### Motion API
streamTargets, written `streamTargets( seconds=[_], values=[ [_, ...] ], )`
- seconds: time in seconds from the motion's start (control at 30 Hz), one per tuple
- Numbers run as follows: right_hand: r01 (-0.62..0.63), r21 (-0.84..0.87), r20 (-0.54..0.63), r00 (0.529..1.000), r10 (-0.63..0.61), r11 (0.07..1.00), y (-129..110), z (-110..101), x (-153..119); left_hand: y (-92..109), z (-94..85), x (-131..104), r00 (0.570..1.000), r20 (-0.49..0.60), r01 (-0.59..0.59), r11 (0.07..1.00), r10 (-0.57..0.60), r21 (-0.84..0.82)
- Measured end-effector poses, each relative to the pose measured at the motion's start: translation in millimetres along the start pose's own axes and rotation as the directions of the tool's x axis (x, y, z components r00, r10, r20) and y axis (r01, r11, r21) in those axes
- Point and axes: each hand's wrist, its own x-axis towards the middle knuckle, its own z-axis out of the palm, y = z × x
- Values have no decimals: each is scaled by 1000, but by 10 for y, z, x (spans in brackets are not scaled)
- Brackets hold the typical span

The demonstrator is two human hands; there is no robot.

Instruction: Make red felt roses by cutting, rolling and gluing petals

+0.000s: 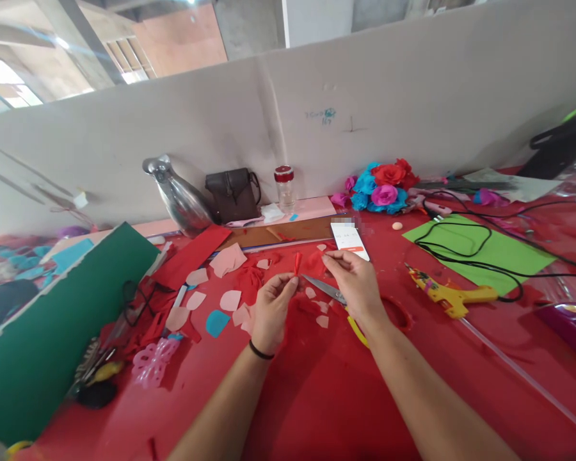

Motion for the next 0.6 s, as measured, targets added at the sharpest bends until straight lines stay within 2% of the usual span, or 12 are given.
streamTargets(
  seconds=[0.23, 0.6],
  values=[
    [43, -30, -7, 999, -43, 999, 28, -5, -9, 25, 23, -23, 994, -107, 9, 1000, -12, -29],
    [48, 52, 15, 999, -48, 998, 79, 37, -1, 12, 37, -26, 987, -138, -74, 994, 85, 83]
  ],
)
